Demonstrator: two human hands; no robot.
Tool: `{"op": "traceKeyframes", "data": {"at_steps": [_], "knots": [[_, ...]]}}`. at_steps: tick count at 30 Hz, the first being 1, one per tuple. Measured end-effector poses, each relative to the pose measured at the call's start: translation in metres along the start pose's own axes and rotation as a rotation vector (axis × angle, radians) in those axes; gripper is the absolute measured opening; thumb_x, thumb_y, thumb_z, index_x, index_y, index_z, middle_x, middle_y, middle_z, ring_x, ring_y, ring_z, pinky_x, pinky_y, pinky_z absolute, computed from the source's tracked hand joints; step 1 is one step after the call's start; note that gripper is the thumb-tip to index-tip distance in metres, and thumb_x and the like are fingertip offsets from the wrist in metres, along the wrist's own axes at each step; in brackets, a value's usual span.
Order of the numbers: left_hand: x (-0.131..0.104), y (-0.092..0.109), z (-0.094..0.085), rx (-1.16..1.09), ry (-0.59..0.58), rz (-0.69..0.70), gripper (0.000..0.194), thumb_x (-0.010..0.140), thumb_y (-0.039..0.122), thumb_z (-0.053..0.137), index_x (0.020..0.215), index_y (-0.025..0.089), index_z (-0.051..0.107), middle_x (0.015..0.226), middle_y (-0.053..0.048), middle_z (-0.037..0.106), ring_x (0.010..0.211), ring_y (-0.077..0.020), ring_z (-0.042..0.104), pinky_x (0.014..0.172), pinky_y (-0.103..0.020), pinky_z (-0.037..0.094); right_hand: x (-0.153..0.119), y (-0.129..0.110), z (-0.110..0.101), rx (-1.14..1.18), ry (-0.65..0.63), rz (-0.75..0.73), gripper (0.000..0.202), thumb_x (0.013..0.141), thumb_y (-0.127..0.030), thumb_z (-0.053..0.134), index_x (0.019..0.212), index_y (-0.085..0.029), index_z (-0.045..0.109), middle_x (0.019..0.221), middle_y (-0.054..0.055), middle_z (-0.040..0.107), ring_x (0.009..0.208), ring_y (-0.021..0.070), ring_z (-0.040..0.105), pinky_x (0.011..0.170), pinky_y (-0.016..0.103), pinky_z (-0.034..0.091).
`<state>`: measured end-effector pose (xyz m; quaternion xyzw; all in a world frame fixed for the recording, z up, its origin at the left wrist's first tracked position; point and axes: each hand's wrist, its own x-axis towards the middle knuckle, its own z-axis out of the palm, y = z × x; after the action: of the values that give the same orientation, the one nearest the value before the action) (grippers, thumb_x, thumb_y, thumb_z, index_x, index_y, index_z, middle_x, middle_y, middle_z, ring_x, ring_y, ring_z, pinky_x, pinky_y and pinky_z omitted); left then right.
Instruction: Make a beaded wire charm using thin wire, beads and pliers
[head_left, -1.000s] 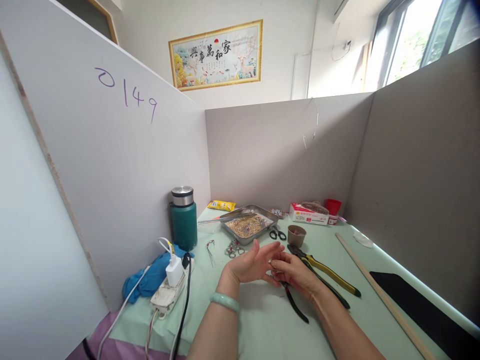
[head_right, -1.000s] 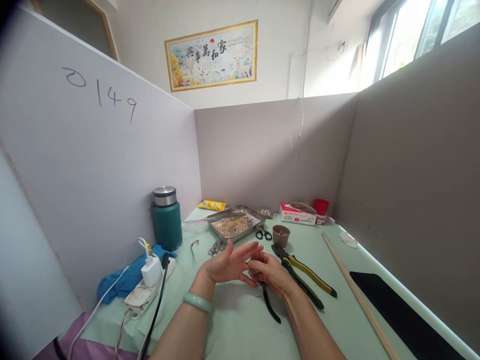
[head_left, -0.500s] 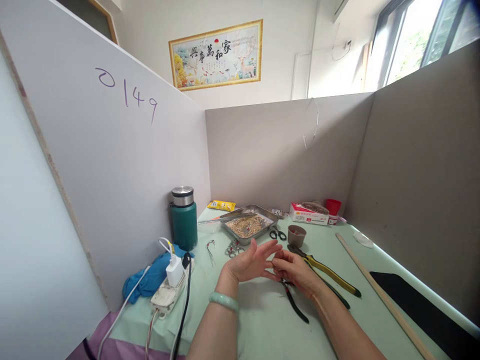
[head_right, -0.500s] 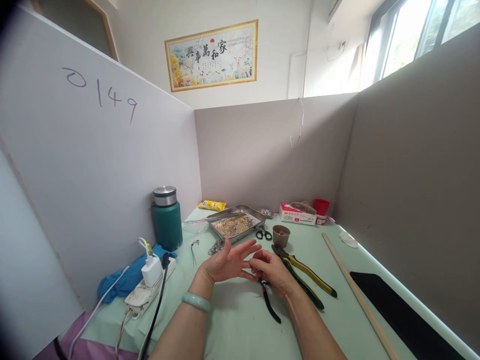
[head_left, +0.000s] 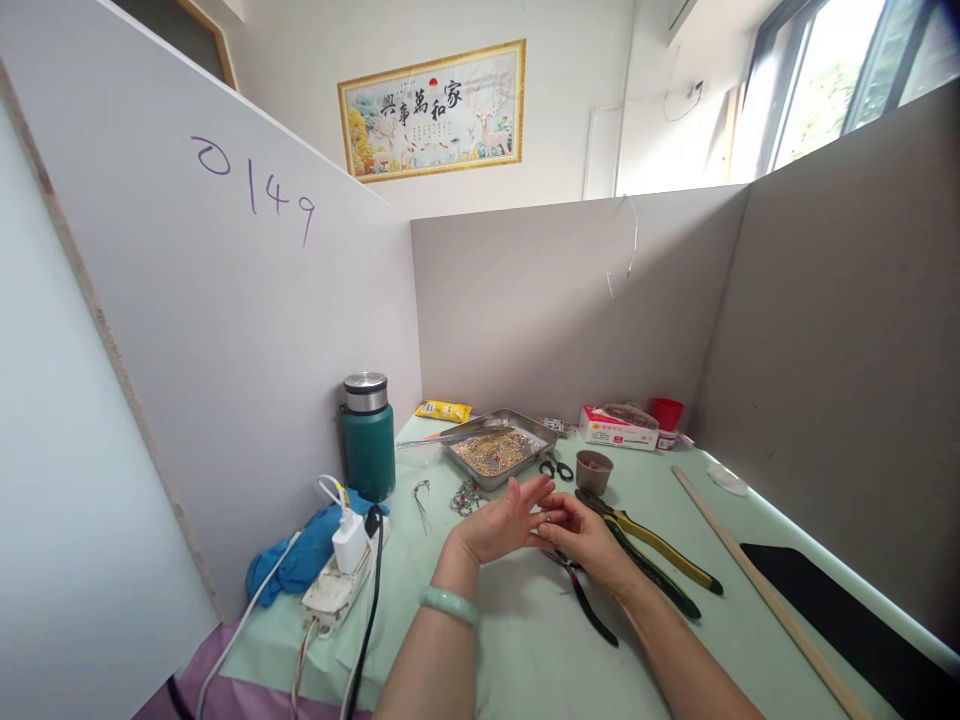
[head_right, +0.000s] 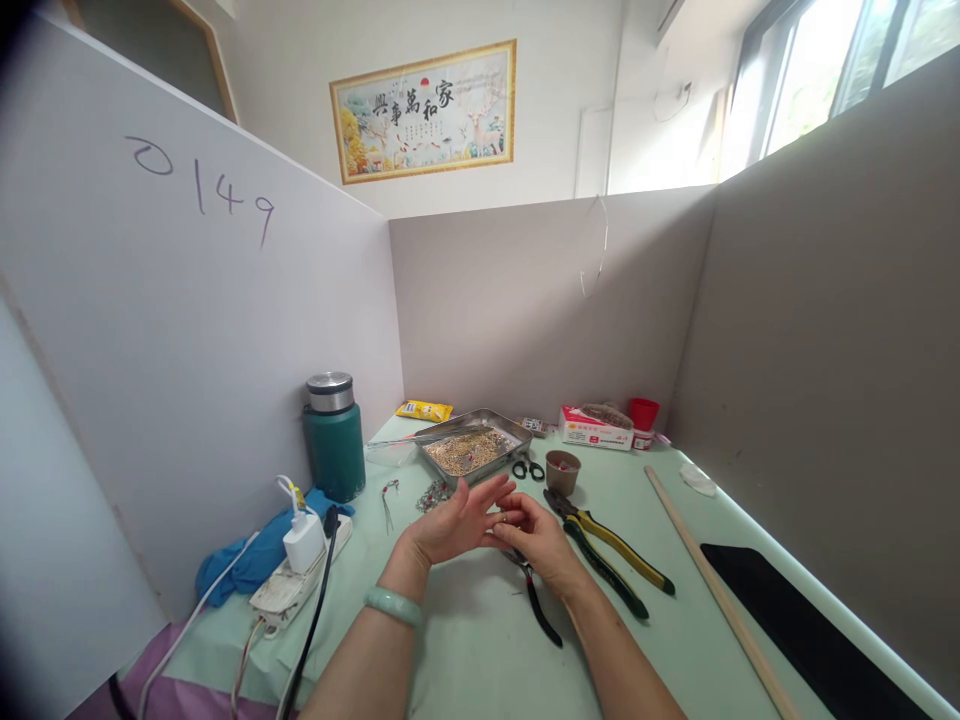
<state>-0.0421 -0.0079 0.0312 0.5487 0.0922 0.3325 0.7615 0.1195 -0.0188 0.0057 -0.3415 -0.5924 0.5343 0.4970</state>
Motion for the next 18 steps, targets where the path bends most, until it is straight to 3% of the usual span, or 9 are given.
{"op": "traceKeyframes", "data": {"at_steps": [11,15,18], "knots": [[0.0,0.0,-0.004,0.013,0.159,0.021,0.053,0.082,0.053,0.038,0.122,0.019,0.048,0.141,-0.015,0.024,0.12,-0.0315,0.039,0.094,-0.05,0.032,0.002,0.0,-0.013,-0.055,0.182,0.014,0.031,0.062,-0.04,0.07,0.082,-0.018,0.06,0.072,0.0,0.063,0.061,0.0147,0.058,0.061,0.03,0.049],[0.002,0.002,-0.005,0.088,0.346,0.068,0.05,0.08,0.052,0.044,0.112,0.015,0.054,0.13,-0.018,0.04,0.103,-0.028,0.054,0.086,-0.044,0.041,0.002,-0.002,-0.016,-0.019,0.308,0.032,0.031,0.063,-0.041,0.068,0.084,-0.019,0.063,0.073,0.002,0.065,0.057,0.0133,0.056,0.058,0.03,0.048],[0.007,-0.004,-0.009,0.266,0.552,0.045,0.045,0.074,0.049,0.055,0.101,0.013,0.057,0.114,-0.017,0.053,0.081,-0.0209,0.062,0.067,-0.033,0.048,0.002,-0.001,-0.017,-0.041,0.358,0.028,0.029,0.065,-0.041,0.066,0.085,-0.019,0.064,0.074,0.002,0.065,0.058,0.013,0.055,0.052,0.027,0.046]]}}
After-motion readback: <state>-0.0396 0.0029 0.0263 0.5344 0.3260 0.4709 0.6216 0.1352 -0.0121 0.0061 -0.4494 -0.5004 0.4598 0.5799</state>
